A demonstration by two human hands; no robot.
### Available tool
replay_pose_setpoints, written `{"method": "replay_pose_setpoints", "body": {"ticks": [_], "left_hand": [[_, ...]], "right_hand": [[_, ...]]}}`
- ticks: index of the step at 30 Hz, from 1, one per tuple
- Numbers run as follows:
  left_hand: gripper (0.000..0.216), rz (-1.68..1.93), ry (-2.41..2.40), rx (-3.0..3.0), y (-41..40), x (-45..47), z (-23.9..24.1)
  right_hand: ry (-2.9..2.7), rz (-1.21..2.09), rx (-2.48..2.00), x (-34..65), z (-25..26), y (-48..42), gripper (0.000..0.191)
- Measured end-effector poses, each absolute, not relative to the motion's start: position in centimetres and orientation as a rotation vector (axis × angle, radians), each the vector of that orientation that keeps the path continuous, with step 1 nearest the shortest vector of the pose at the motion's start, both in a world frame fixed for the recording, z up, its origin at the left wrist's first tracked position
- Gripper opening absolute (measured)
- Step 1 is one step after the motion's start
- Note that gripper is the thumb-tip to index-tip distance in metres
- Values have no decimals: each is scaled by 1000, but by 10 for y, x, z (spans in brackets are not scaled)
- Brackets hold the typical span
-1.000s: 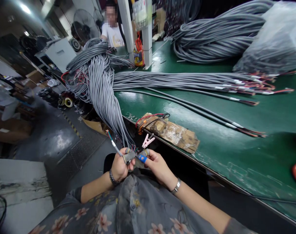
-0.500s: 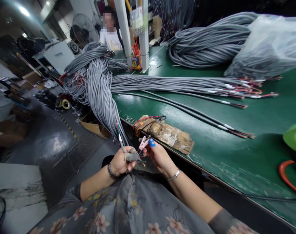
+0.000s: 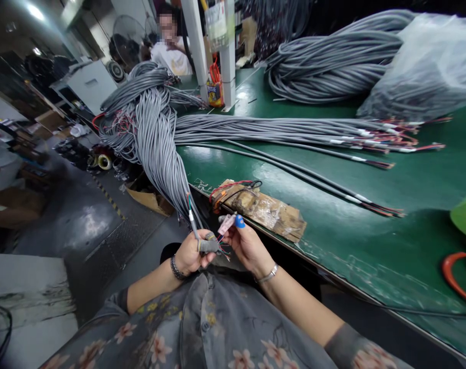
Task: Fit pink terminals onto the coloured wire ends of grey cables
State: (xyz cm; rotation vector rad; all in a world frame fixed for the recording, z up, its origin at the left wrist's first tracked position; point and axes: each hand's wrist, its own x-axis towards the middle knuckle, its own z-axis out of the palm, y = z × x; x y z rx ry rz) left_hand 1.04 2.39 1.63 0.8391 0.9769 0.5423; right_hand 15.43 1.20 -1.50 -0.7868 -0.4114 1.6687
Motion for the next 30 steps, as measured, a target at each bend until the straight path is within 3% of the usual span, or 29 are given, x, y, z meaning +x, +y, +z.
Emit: {"method": "replay_pose_setpoints", "body": {"ticks": [4,9,30], "left_hand": [[35,555,1010,862,17,8,18],[34,638,1056,817,10,8,19],[28,592,1058,835,20,13,14]], "right_hand": [[-425,1744,-753,157,-13,10,50],[-472,1628,-832,156,-8,9,37],[-465,1564,-916,155,-12,7,41]]}}
